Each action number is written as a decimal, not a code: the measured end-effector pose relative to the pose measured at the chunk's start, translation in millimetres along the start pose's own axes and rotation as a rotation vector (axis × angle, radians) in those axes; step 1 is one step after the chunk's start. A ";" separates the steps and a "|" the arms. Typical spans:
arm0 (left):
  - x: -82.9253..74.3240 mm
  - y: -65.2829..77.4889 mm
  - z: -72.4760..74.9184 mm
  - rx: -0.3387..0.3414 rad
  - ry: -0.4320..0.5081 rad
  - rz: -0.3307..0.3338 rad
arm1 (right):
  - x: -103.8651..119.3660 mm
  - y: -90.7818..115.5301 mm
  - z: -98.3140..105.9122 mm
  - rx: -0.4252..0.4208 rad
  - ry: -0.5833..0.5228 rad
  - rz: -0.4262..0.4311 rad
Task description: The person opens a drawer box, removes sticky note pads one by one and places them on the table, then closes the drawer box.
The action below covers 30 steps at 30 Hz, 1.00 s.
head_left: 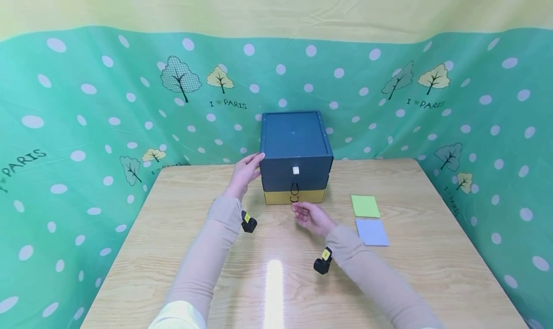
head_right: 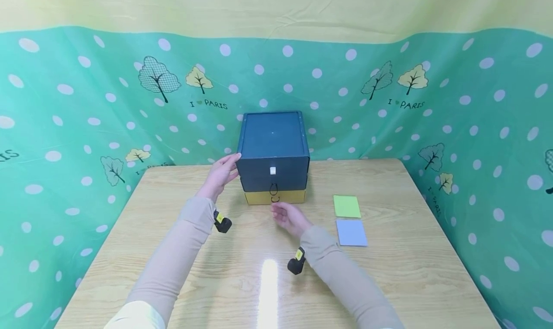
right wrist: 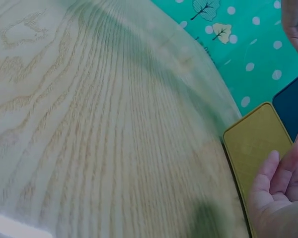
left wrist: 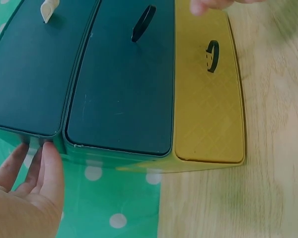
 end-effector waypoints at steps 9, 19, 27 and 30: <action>0.2 -0.7 0.2 0.001 -0.003 0.004 | -11.5 -4.0 1.6 -0.019 -0.029 -0.012; 0.9 -0.6 1.5 0.005 -0.006 0.001 | -18.5 -15.6 14.1 -0.077 -0.084 -0.032; 0.6 -0.8 0.6 0.001 -0.010 -0.003 | -15.6 -23.2 10.4 -0.110 -0.080 -0.037; -0.1 -0.4 0.5 0.000 -0.010 -0.003 | -12.9 -25.3 8.1 -0.123 -0.066 -0.043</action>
Point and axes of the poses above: each hand's wrist, its own y-axis away from the middle knuckle, its own z-axis out of the back of the hand, x = y × z, the point moved 1 cm from there along -y, towards the middle knuckle
